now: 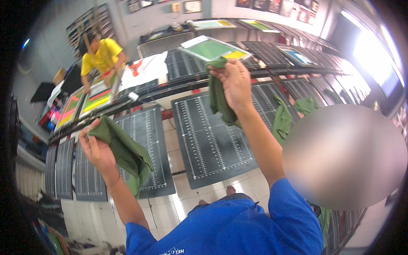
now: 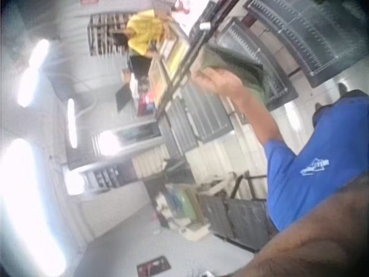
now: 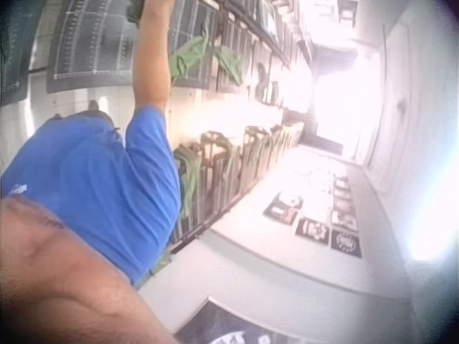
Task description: The person folds green t-shirts by hand, aligning the sleeves and body, then places them on a table. They also handle a screen printing frame, lifting it to reveal the shirt underneath and smoothing the fabric.
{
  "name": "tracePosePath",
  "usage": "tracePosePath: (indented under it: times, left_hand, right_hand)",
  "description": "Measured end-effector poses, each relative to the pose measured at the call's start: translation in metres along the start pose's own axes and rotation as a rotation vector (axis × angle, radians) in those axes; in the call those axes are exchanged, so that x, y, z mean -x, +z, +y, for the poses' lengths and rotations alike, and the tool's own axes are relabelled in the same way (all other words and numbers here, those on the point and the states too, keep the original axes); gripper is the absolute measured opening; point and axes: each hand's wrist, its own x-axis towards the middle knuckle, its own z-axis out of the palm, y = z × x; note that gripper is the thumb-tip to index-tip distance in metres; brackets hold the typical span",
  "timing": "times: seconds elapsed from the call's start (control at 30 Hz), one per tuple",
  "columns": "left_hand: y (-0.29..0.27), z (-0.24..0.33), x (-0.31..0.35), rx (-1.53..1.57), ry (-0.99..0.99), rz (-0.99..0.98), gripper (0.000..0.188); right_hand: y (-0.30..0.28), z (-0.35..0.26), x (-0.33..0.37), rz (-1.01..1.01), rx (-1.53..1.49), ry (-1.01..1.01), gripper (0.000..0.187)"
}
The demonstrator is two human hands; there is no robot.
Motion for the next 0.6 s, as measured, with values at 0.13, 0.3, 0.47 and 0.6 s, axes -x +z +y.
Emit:
tracePosePath:
  times: [0.13, 0.3, 0.47, 0.6]
  left_hand:
    - [-0.017, -0.061, 0.037, -0.135, -0.140, 0.172, 0.020]
    - [-0.001, -0.114, 0.156, -0.418, -0.550, 0.395, 0.031]
    - [0.047, -0.151, 0.285, -0.920, -0.781, 0.460, 0.039]
    - [0.101, -0.212, 0.361, -1.089, -0.708, -0.068, 0.034]
  right_hand:
    - [-0.019, -0.012, 0.008, 0.036, 0.000, 0.008, 0.016]
    - [-0.146, -0.004, 0.085, 0.009, 0.768, 0.242, 0.017]
    - [-0.297, -0.056, 0.288, 0.290, 0.744, 0.552, 0.016]
    - [-0.373, -0.112, 0.469, 0.701, 0.772, 1.079, 0.021]
